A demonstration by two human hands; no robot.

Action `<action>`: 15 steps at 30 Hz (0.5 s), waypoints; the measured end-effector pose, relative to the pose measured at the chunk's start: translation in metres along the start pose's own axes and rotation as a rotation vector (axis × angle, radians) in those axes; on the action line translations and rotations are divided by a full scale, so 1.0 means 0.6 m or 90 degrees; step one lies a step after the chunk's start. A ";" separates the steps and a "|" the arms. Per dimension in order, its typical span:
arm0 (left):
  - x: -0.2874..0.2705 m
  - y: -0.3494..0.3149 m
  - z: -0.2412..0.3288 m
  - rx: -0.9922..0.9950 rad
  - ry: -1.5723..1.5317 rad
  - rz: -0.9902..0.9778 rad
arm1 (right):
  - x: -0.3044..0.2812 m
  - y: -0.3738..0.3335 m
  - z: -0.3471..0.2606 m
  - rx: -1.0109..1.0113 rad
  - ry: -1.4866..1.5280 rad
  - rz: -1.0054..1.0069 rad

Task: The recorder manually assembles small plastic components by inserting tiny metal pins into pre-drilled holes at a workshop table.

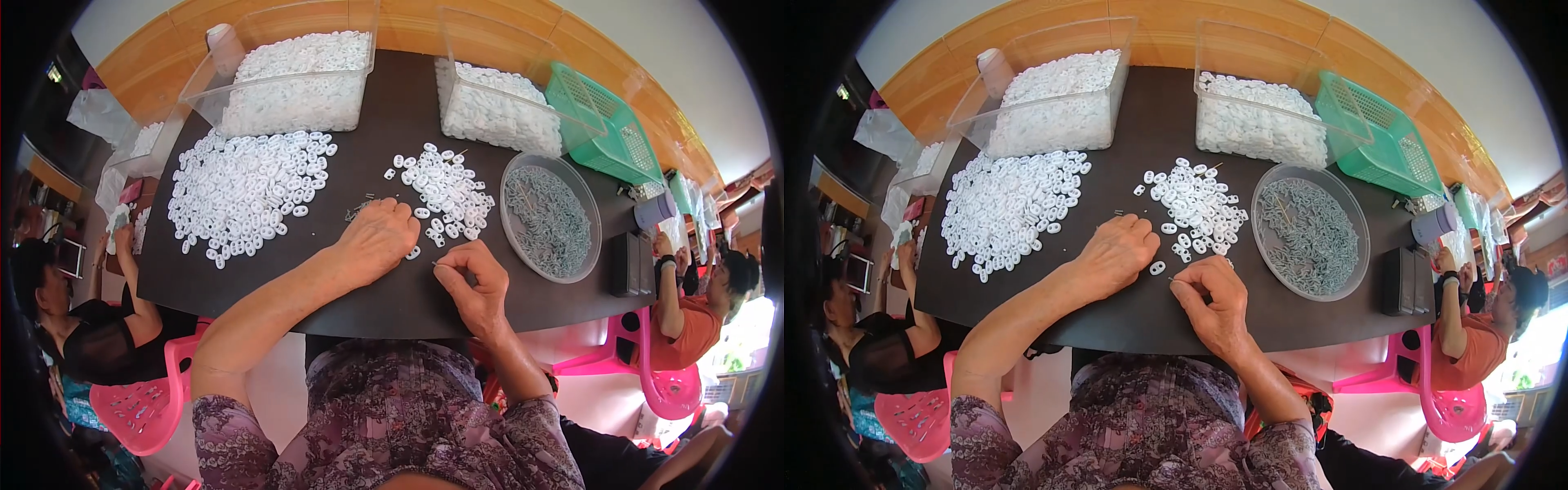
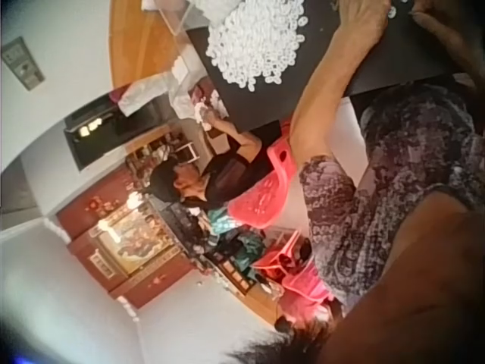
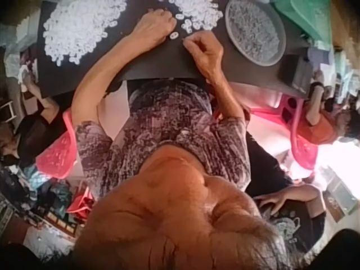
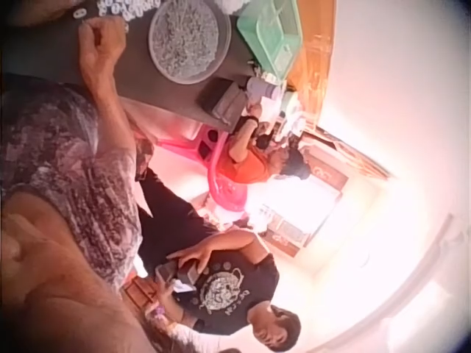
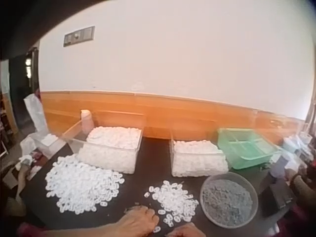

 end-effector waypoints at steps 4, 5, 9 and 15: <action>-0.035 -0.011 0.023 -0.041 -0.190 0.123 | 0.001 0.001 0.000 0.005 0.006 0.005; -0.045 -0.019 0.025 -0.095 -0.332 0.201 | 0.001 0.003 -0.005 0.011 0.017 0.000; -0.033 -0.071 0.024 -0.335 -0.752 0.280 | 0.005 0.018 -0.026 -0.003 0.067 -0.031; -0.029 -0.098 0.052 -0.458 -1.019 0.318 | 0.026 0.026 -0.050 -0.015 0.107 -0.110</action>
Point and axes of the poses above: each hand's wrist, its own y-axis towards the middle knuckle, its own x-axis out of the palm, z = x × y, the point moved 3 cm from there along y, towards the middle knuckle, and after that the axes turned 12 degrees about -y, right-handed, at the moved point
